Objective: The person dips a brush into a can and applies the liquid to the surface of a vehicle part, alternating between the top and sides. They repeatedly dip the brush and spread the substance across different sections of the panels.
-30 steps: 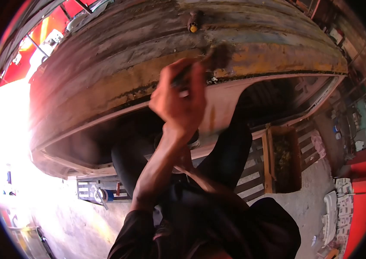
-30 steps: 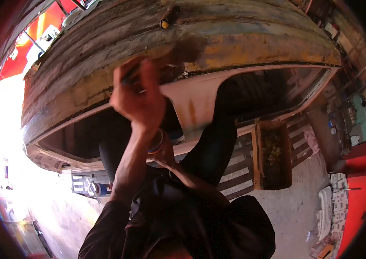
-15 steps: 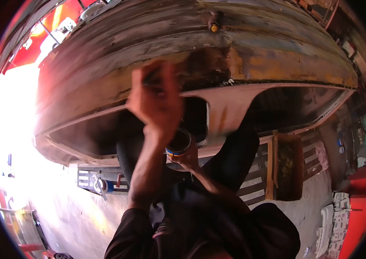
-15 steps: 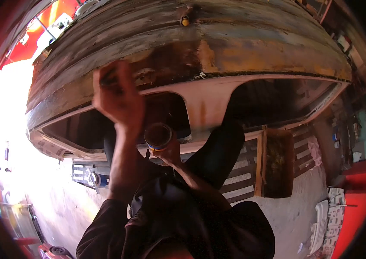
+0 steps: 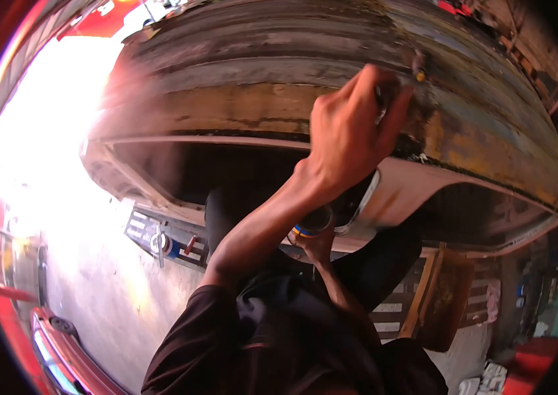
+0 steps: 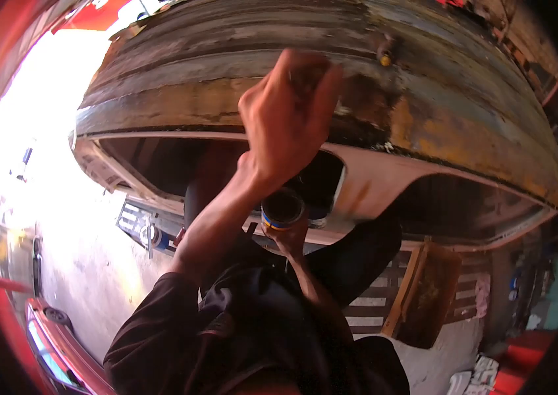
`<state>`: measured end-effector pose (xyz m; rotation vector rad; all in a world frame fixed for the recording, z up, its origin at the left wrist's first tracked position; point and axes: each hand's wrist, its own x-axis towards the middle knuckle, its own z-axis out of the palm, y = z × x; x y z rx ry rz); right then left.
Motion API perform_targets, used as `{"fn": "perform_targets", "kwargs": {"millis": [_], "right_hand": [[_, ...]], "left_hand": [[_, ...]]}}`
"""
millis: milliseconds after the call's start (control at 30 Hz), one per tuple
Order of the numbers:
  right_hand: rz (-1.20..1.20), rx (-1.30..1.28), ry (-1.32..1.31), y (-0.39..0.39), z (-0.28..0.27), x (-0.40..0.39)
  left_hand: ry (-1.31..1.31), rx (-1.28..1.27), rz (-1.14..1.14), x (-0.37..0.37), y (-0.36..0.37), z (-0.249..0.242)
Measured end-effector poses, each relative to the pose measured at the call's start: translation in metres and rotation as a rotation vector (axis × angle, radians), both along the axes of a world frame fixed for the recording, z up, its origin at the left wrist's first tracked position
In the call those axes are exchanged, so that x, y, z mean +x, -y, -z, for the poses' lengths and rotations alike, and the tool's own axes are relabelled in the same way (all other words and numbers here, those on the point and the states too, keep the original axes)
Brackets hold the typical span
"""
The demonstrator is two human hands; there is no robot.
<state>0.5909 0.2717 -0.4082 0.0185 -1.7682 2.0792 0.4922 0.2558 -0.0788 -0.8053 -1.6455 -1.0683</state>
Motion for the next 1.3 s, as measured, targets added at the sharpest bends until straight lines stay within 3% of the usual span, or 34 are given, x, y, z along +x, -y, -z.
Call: {"fn": "perform_targets", "kwargs": {"millis": [133, 200, 267, 333, 433, 500, 600, 667, 767, 867, 900, 967, 1067, 1167, 1200, 1267, 1300], "right_hand": [[0.001, 0.075, 0.039, -0.001, 0.006, 0.005], [-0.024, 0.084, 0.035, -0.001, 0.005, 0.005], [-0.058, 0.065, 0.050, -0.002, 0.008, 0.004], [-0.069, 0.068, 0.059, -0.003, 0.013, 0.002], [-0.045, 0.104, 0.063, -0.002, 0.014, -0.001], [-0.044, 0.098, 0.078, -0.001, 0.011, 0.000], [-0.064, 0.097, 0.102, 0.001, 0.009, 0.000], [-0.059, 0.135, 0.089, 0.003, 0.004, -0.001], [-0.077, 0.151, 0.064, 0.002, 0.016, 0.000], [-0.043, 0.184, 0.021, -0.002, 0.018, 0.005], [-0.026, 0.194, 0.006, -0.001, 0.015, 0.007], [-0.029, 0.164, 0.049, -0.001, 0.011, 0.013], [-0.023, 0.207, 0.068, -0.004, 0.008, 0.018], [-0.003, 0.227, 0.059, 0.001, 0.000, 0.017], [0.001, 0.220, 0.063, 0.003, -0.007, 0.017], [-0.311, -0.741, 0.451, 0.001, -0.044, 0.016], [-0.242, -0.284, 0.313, 0.002, -0.052, 0.023]], "left_hand": [[0.184, 0.270, 0.177, -0.054, 0.035, -0.015], [0.091, 0.129, -0.054, -0.081, 0.088, -0.023], [0.239, 0.013, -0.273, -0.113, 0.159, -0.021], [0.090, -0.142, -0.495, -0.112, 0.215, -0.043], [0.154, -0.198, -0.640, -0.091, 0.271, -0.069], [0.349, -0.119, -0.282, -0.096, 0.279, -0.069], [0.508, -0.514, -0.613, -0.083, 0.246, -0.065], [0.140, -0.640, -0.532, -0.074, 0.203, -0.048], [0.099, -0.586, -0.279, -0.060, 0.151, -0.056], [0.049, -0.318, -0.142, -0.064, 0.148, -0.079], [-0.002, -0.299, -0.205, -0.063, 0.156, -0.088], [0.340, -0.301, -0.390, -0.044, 0.161, -0.101], [0.119, -0.542, -0.485, -0.069, 0.194, -0.063], [-0.009, -0.411, -0.246, -0.058, 0.174, -0.043], [0.111, -0.313, -0.164, -0.047, 0.169, -0.051], [0.166, -0.138, -0.222, -0.049, 0.171, -0.059], [0.205, -0.049, -0.258, -0.050, 0.173, -0.064]]}}
